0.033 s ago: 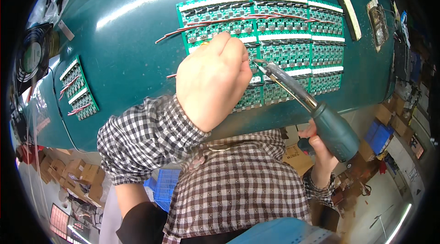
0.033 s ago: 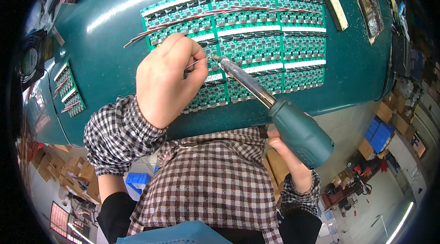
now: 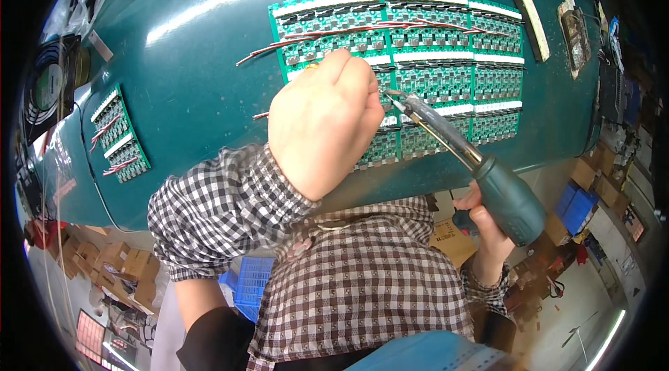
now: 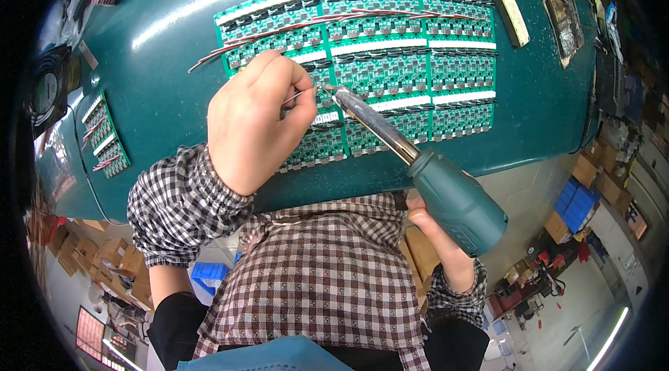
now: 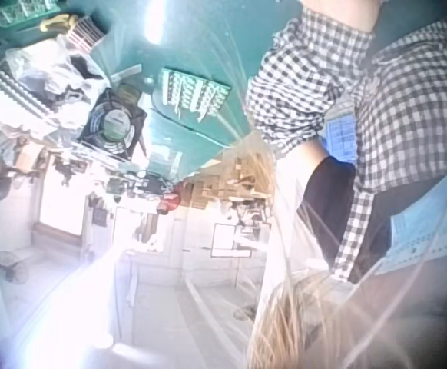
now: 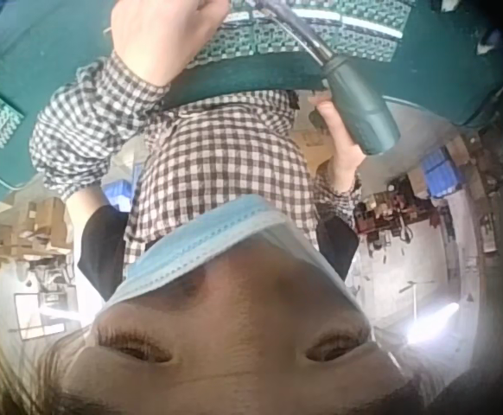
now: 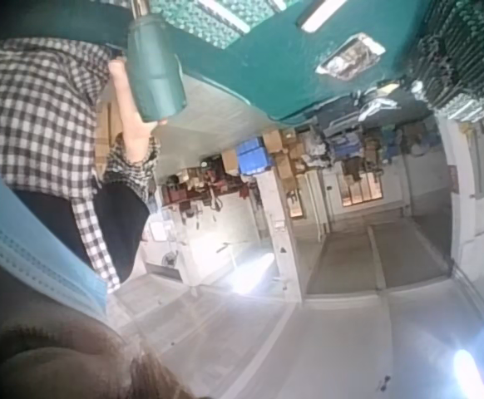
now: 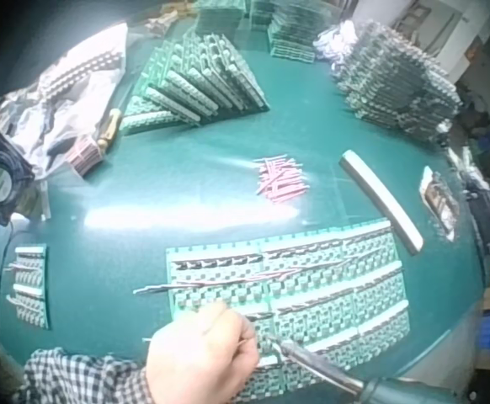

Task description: The person uses a soldering iron to attach small wires to a green circuit board. They hold the wire with one hand and apply the soldering iron with the other, working methodically across the board's surface.

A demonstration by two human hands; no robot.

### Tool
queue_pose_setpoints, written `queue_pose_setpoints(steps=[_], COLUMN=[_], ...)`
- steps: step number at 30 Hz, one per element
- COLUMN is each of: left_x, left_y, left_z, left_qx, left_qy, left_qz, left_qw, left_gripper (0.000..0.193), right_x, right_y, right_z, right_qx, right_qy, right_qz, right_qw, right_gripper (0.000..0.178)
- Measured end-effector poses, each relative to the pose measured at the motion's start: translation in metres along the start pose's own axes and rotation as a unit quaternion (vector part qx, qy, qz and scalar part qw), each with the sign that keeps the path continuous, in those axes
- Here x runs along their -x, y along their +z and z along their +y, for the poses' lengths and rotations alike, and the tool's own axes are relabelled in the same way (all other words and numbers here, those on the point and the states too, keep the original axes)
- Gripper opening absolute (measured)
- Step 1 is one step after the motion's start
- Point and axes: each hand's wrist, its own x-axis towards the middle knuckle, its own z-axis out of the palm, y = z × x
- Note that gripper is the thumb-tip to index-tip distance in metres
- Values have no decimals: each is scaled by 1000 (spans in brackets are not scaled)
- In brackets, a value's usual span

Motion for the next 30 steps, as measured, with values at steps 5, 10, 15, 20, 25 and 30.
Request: queue_pose_setpoints(steps=[5,10,15,20,25,30], left_x=[1,0,-1,-1,-2,-1], left_y=[3,1,-2,-2,-3,-3], left_z=[-1,-1,0,-1,0,0], left_qx=[1,0,17,15,19,20], left_qy=[4,-7,-7,-8,-12,-8], left_qz=[9,-2,-13,-15,-19,-19], left_qw=[1000,1000,1000,1000,1000,1000], left_gripper=[14,14,13,13,13,13], right_x=[-3,1,1,1,0,-1], right_y=[-3,-17,1,2,1,-1], right_z=[-1,11,-3,0,-2,0], right_qx=[22,-5,1,-5,10,17], right_qy=[-16,-6,5,-2,-8,-20], right_qz=[-33,-91,5,6,-7,-30], right_qw=[999,996,1000,1000,1000,999], right_gripper=[53,61,51,49,49,47])
